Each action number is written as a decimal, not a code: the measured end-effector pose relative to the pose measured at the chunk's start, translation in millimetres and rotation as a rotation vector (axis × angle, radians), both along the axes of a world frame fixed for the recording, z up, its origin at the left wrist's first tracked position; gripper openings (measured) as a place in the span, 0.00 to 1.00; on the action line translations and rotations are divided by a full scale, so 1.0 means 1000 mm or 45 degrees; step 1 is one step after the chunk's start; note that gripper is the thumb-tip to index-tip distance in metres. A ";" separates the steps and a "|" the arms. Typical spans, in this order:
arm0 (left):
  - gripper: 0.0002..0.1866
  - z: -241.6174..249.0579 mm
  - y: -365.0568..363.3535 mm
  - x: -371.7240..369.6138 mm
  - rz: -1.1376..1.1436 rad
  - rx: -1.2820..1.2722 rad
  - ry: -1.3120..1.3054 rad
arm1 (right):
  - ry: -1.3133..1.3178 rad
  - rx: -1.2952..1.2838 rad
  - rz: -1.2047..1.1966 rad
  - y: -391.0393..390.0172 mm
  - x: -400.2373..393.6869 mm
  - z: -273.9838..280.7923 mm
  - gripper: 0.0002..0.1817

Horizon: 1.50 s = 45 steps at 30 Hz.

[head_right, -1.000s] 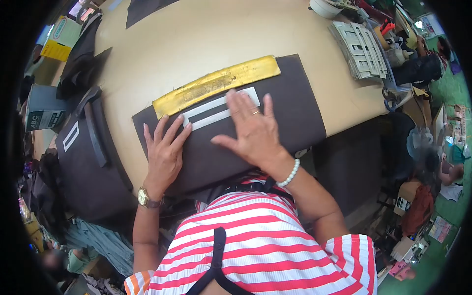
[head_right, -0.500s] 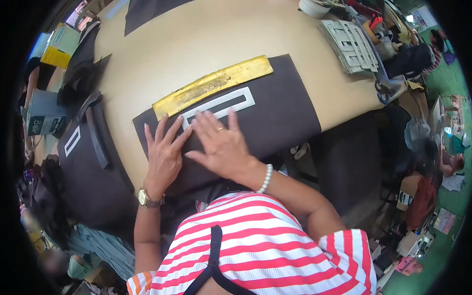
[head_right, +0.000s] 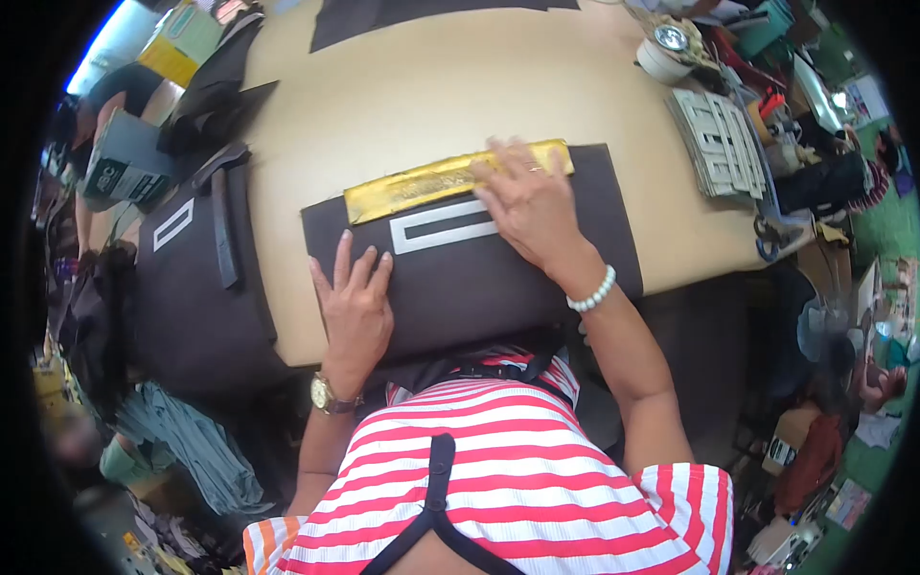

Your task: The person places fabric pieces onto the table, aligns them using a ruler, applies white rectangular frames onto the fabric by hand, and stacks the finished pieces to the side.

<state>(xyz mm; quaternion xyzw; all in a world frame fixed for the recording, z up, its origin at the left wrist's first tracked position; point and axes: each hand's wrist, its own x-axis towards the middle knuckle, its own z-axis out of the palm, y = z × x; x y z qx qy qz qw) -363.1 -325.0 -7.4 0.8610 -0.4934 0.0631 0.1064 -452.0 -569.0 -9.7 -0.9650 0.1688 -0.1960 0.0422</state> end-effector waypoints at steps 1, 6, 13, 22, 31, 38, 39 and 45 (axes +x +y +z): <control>0.20 -0.002 -0.001 -0.003 0.043 -0.004 0.010 | 0.039 0.059 0.073 -0.006 0.013 -0.012 0.16; 0.17 -0.003 -0.001 -0.011 0.165 -0.148 0.165 | 0.047 -0.006 -0.180 -0.075 0.059 -0.022 0.19; 0.29 -0.022 0.029 0.003 0.777 -0.309 0.193 | 0.003 0.087 -0.824 -0.053 -0.070 -0.013 0.25; 0.05 -0.001 0.060 0.002 1.002 -1.154 0.576 | -0.527 0.916 -0.267 0.013 -0.047 0.007 0.04; 0.11 0.083 0.279 0.031 1.296 -1.433 -0.392 | -0.500 1.421 1.012 0.161 0.093 0.074 0.11; 0.11 0.073 0.347 0.054 1.454 -0.745 -0.444 | -0.240 1.357 1.296 0.206 0.113 0.039 0.22; 0.13 0.070 0.356 0.073 1.404 -0.710 -0.475 | -0.220 1.330 1.255 0.210 0.116 0.046 0.21; 0.21 0.106 0.347 0.218 1.089 -0.637 -0.558 | -0.360 1.117 1.059 0.207 0.180 0.047 0.23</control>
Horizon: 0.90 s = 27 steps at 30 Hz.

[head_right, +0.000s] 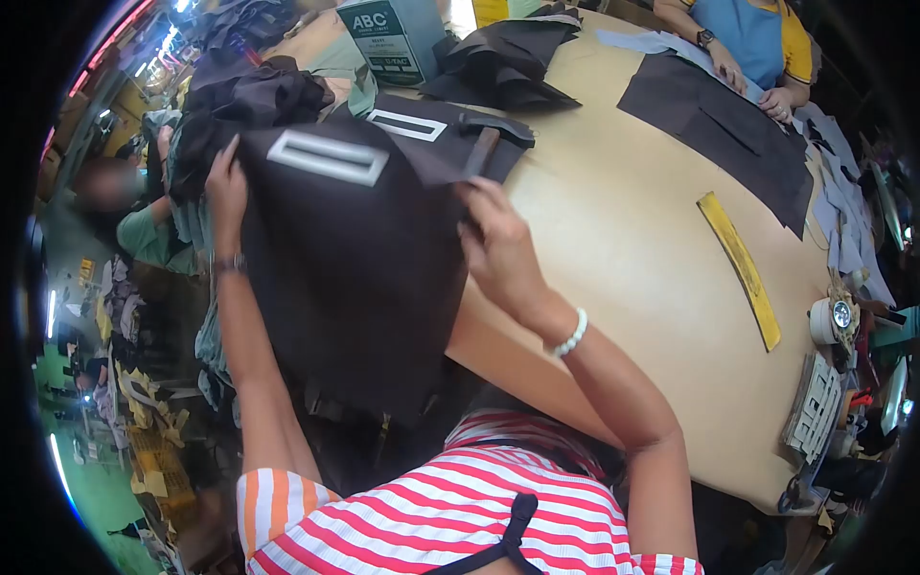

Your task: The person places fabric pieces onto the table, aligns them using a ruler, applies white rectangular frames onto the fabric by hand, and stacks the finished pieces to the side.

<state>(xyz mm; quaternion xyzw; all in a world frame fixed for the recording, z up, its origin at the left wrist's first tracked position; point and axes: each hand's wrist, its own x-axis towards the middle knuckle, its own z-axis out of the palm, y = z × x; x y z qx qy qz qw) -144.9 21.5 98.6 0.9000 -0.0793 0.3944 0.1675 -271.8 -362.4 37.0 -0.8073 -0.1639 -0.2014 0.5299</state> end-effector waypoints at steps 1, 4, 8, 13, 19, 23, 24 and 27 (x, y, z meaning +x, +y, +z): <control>0.22 0.006 -0.010 0.024 -0.020 0.022 -0.005 | -0.002 -0.017 -0.046 -0.003 0.013 -0.002 0.24; 0.25 -0.005 -0.011 0.110 -0.144 0.178 0.034 | 0.088 0.008 -0.115 -0.009 0.047 -0.004 0.28; 0.24 -0.043 -0.023 0.171 -0.070 0.181 0.429 | 0.305 -0.022 -0.174 -0.016 0.068 -0.013 0.31; 0.23 -0.079 -0.040 0.179 0.143 0.364 0.631 | 0.568 0.048 -0.110 -0.014 0.068 -0.023 0.32; 0.30 -0.057 -0.055 0.181 0.315 0.590 0.765 | 0.448 0.023 -0.133 -0.004 0.079 -0.024 0.32; 0.35 -0.084 -0.076 0.176 0.338 0.366 0.588 | 0.439 0.054 -0.189 -0.004 0.092 -0.030 0.32; 0.38 -0.088 -0.086 0.165 0.243 0.269 0.647 | 0.419 0.056 -0.207 -0.005 0.093 -0.034 0.32; 0.43 -0.106 -0.117 0.124 0.010 0.116 0.767 | 0.452 0.059 -0.195 -0.007 0.089 -0.034 0.31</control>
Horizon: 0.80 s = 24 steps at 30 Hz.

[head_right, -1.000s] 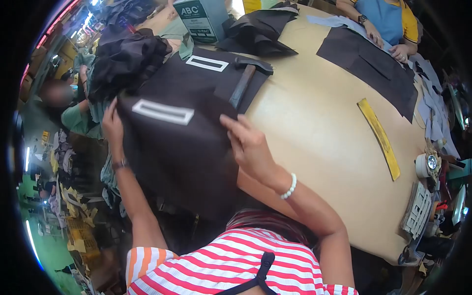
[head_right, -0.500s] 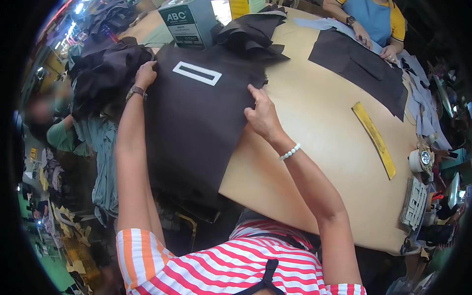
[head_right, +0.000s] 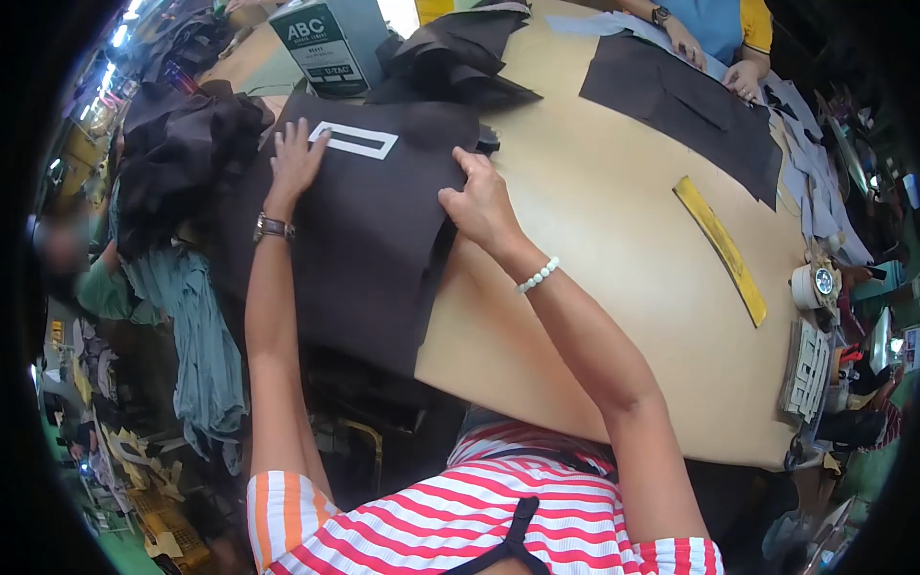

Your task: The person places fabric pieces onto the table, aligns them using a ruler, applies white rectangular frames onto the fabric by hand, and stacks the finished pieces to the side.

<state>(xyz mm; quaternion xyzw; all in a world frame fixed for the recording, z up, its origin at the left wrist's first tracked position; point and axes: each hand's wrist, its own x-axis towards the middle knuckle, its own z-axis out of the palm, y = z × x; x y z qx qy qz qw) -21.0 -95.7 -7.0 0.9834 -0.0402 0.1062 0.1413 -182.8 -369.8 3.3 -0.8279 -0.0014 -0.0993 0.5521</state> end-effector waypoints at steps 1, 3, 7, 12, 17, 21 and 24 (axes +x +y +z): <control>0.43 -0.006 -0.008 -0.010 -0.032 -0.041 0.023 | 0.002 0.054 0.002 -0.002 0.003 -0.007 0.30; 0.43 -0.015 -0.018 -0.019 -0.034 -0.077 0.086 | -0.002 0.168 0.005 -0.003 0.008 -0.020 0.30; 0.44 -0.028 -0.026 -0.016 0.016 -0.043 0.056 | 0.074 0.404 -0.020 -0.003 0.003 -0.019 0.32; 0.46 -0.026 -0.030 -0.018 0.054 -0.002 0.074 | -0.030 -0.259 -0.340 0.013 0.020 -0.013 0.34; 0.50 -0.017 -0.036 -0.025 0.099 0.028 0.102 | 0.201 -0.548 -0.190 0.011 0.029 0.015 0.45; 0.50 -0.013 -0.039 -0.024 0.108 0.024 0.086 | 0.214 -0.433 -0.287 -0.024 0.021 0.023 0.43; 0.50 -0.017 -0.040 -0.027 0.127 0.037 0.098 | 0.120 -0.149 -0.393 -0.048 0.011 0.024 0.34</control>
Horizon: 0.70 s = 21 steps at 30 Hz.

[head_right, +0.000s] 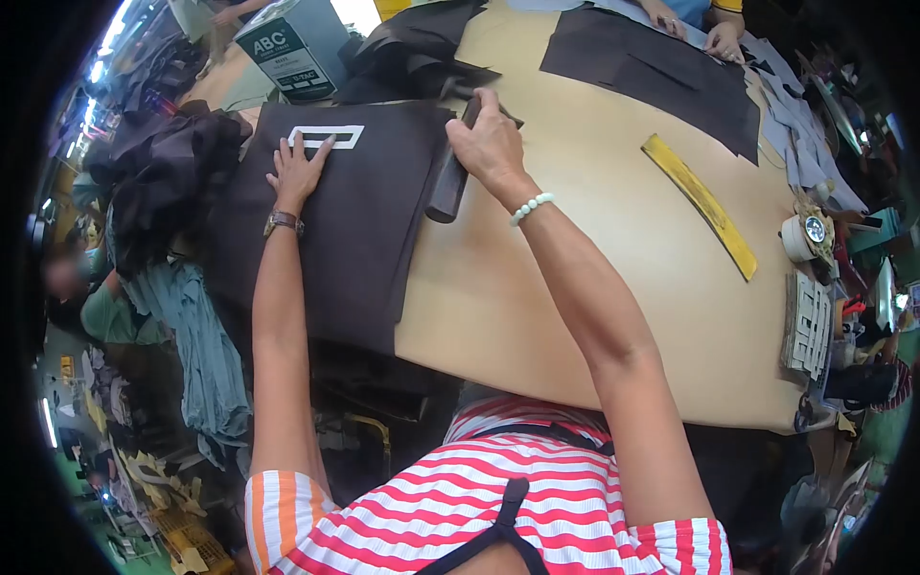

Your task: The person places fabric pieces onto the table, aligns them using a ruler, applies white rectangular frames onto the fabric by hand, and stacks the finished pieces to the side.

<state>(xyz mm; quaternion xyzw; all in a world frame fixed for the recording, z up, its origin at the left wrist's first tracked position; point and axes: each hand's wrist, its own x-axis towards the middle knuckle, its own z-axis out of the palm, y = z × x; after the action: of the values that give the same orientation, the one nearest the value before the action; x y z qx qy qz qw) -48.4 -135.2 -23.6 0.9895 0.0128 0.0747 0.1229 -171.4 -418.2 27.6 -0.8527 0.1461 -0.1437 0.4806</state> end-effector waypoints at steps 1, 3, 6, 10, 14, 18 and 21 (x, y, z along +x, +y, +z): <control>0.51 0.000 -0.001 0.001 0.011 0.005 0.000 | -0.108 -0.015 0.006 -0.001 -0.002 0.000 0.32; 0.50 0.003 -0.003 0.001 0.021 -0.015 -0.013 | -0.324 -0.048 0.012 0.002 -0.005 -0.002 0.28; 0.50 0.002 -0.003 0.001 0.022 -0.013 -0.031 | -0.451 -0.139 0.081 0.035 -0.017 0.009 0.25; 0.50 -0.001 -0.001 0.002 0.016 -0.027 -0.075 | -0.237 -0.192 0.181 0.076 -0.013 0.013 0.24; 0.50 -0.002 -0.001 0.004 0.043 0.008 -0.066 | -0.012 -0.265 0.148 0.089 0.006 -0.016 0.27; 0.50 -0.011 0.007 0.017 0.061 0.048 -0.050 | 0.002 -0.340 0.267 0.085 -0.012 -0.022 0.34; 0.45 -0.014 0.017 0.032 0.041 0.205 0.014 | -0.045 -0.365 0.472 0.063 -0.079 -0.043 0.33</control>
<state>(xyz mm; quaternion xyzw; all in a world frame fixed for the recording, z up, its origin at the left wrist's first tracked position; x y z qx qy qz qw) -16.6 -118.7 -37.8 0.9963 0.0235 0.0718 0.0416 -250.0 -355.5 -15.1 -0.9219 -0.0431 -0.0871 0.3751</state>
